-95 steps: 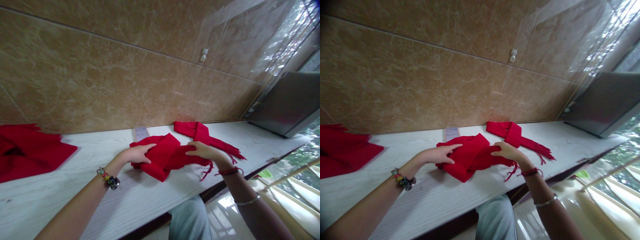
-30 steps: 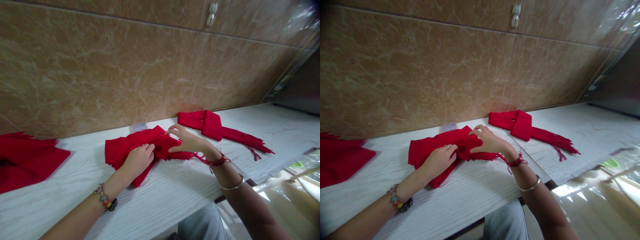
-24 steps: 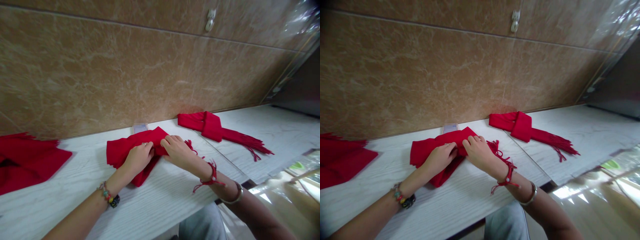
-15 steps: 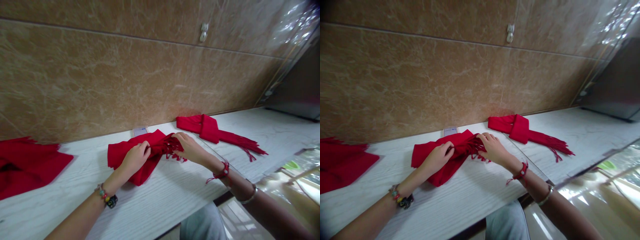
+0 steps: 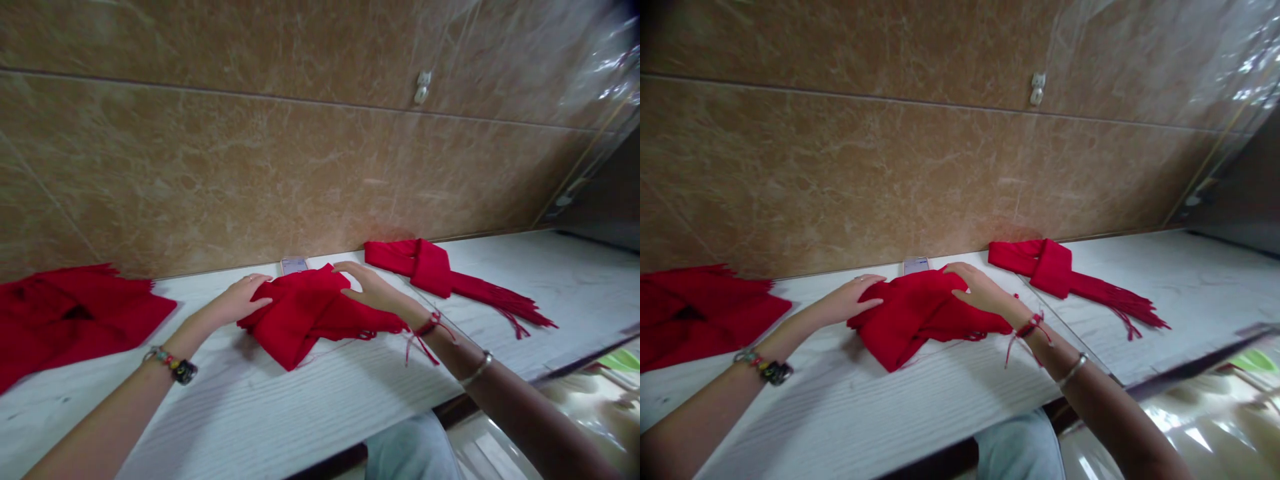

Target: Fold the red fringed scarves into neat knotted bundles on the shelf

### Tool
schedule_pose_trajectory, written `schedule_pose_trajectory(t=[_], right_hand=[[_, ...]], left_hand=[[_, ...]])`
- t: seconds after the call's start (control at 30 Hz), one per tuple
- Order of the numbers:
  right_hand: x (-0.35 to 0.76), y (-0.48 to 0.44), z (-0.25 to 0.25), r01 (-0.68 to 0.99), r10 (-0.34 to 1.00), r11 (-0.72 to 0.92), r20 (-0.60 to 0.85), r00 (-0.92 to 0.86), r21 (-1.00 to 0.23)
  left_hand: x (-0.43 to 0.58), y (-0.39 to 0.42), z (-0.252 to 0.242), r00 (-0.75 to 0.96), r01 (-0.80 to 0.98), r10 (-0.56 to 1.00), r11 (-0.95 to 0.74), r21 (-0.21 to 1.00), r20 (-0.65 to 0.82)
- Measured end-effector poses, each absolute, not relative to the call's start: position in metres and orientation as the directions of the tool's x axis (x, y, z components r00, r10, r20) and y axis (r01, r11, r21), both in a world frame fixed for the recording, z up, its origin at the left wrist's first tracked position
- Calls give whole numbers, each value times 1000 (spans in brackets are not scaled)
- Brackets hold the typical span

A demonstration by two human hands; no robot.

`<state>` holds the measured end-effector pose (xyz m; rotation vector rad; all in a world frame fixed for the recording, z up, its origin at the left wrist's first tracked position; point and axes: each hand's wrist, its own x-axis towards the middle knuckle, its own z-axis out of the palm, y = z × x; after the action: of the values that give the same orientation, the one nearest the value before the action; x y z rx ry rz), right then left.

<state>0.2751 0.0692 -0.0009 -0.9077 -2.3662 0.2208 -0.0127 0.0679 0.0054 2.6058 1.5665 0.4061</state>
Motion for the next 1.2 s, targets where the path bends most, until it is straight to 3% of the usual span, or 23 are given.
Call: schedule_pose_trajectory(t=[0.13,0.27,0.37,0.57,0.7,0.9,1.03,1.2], right_hand=[[236,112,2,498,519,853,157,-840,-153],[219,123,4,476,474,876,-38,-880,-81],[235,117,5,478,477,877,-30,-878,-47],[271,108,5,442,442,897,-8,-897,-2],[264,103,9,434,434,899,0,-901,-55],[225,85,24,449,436,872,-104,-894,-195],[218,73,26,447,424,892,-222,-878,-66],[261,67,18,460,460,888,-118,-880,26]], left_hand=[[-27,81,13,485,866,869,-463,187,-93],[-25,75,35,559,826,806,-522,212,-195],[-43,57,48,593,798,783,-538,273,-190],[-119,20,39,490,829,838,-363,425,-240],[-129,6,37,440,869,868,-346,355,-231],[-51,8,52,486,873,822,-437,217,-297],[-41,11,55,505,861,746,-470,194,-434],[-124,-7,57,431,877,862,-332,347,-267]])
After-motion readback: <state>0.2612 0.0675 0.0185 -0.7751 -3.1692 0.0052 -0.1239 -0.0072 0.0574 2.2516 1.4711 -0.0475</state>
